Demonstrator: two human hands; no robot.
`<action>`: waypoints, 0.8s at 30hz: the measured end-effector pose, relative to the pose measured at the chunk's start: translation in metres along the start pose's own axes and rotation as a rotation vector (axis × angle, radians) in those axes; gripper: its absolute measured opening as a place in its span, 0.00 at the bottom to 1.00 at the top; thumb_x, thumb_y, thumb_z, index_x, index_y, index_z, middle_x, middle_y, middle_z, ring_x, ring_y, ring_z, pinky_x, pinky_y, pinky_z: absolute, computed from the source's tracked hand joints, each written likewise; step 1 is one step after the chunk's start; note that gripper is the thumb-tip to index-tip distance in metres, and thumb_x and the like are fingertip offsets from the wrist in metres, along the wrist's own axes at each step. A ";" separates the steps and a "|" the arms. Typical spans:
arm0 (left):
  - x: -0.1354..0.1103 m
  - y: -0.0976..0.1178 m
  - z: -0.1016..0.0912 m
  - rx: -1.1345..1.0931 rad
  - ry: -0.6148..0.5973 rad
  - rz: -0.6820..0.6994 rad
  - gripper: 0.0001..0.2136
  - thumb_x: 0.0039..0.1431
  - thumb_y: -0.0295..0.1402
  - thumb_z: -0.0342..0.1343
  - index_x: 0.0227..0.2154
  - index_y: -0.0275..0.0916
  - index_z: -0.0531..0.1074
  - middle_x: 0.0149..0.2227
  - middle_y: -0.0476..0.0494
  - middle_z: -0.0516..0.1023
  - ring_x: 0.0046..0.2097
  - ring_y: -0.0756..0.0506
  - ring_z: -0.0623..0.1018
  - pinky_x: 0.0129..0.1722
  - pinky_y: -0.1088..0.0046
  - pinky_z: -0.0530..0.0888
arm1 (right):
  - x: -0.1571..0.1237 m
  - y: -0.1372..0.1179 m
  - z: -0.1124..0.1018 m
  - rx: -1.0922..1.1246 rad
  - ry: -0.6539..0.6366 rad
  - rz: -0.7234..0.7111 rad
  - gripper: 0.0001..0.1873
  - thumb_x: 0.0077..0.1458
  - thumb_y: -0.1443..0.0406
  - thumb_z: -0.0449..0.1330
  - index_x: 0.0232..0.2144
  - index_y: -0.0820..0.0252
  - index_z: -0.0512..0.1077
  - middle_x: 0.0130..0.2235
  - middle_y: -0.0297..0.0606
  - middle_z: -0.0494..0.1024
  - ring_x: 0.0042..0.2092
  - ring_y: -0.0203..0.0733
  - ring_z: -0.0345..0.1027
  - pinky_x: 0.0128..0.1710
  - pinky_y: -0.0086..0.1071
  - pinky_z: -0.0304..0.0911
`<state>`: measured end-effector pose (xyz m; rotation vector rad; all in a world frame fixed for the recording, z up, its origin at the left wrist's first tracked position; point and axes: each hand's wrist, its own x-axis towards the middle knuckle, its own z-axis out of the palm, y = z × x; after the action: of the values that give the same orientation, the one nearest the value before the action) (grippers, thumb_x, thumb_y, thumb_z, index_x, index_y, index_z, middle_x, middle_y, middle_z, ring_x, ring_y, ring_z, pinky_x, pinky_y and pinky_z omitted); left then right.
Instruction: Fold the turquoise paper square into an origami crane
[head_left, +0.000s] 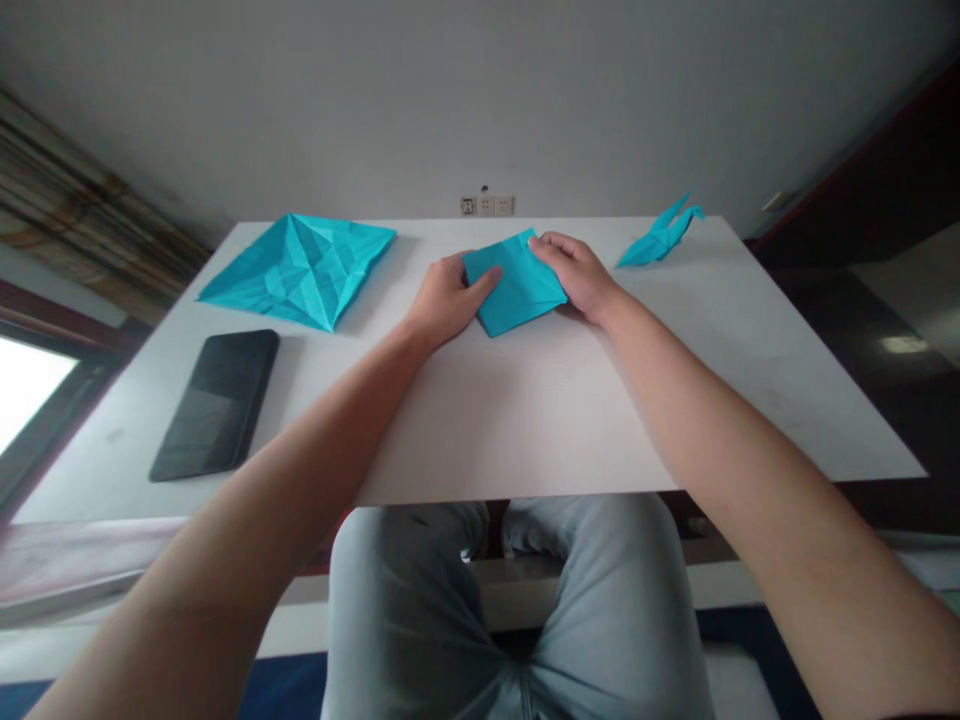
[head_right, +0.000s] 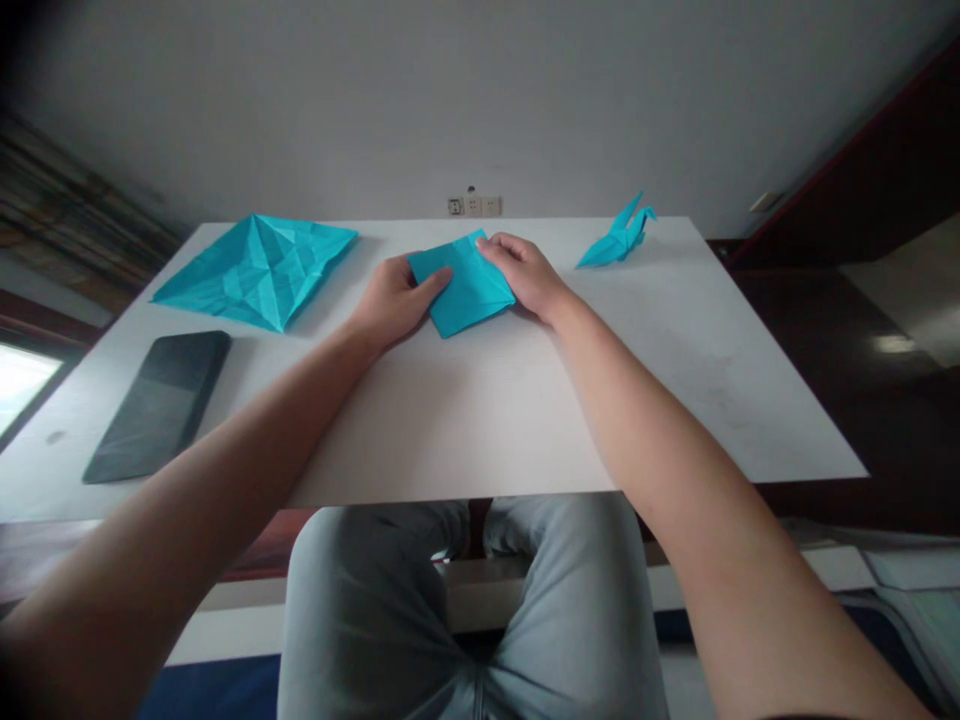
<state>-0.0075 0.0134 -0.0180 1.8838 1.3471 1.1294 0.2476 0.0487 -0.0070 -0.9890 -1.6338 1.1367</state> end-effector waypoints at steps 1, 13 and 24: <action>0.000 0.001 -0.001 0.015 -0.007 0.000 0.18 0.80 0.53 0.66 0.38 0.47 0.79 0.41 0.40 0.88 0.49 0.33 0.88 0.59 0.51 0.87 | 0.000 0.000 0.000 0.003 0.001 -0.002 0.45 0.64 0.20 0.76 0.33 0.47 0.65 0.34 0.32 0.67 0.41 0.46 0.69 0.41 0.39 0.72; -0.004 0.012 -0.006 0.032 -0.013 -0.027 0.18 0.81 0.50 0.67 0.36 0.47 0.76 0.41 0.39 0.89 0.47 0.34 0.88 0.57 0.53 0.89 | 0.001 0.006 0.003 0.016 -0.089 -0.011 0.43 0.51 0.24 0.85 0.32 0.47 0.72 0.35 0.34 0.78 0.42 0.47 0.70 0.43 0.41 0.72; -0.004 0.013 -0.005 0.069 -0.021 -0.017 0.19 0.83 0.48 0.68 0.34 0.47 0.74 0.38 0.43 0.86 0.45 0.36 0.87 0.53 0.56 0.84 | 0.002 0.011 0.003 0.028 -0.097 -0.038 0.45 0.55 0.18 0.80 0.33 0.50 0.80 0.36 0.35 0.84 0.41 0.46 0.73 0.42 0.40 0.73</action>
<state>-0.0063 0.0051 -0.0057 1.9238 1.4039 1.0654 0.2457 0.0529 -0.0174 -0.8933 -1.7016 1.1951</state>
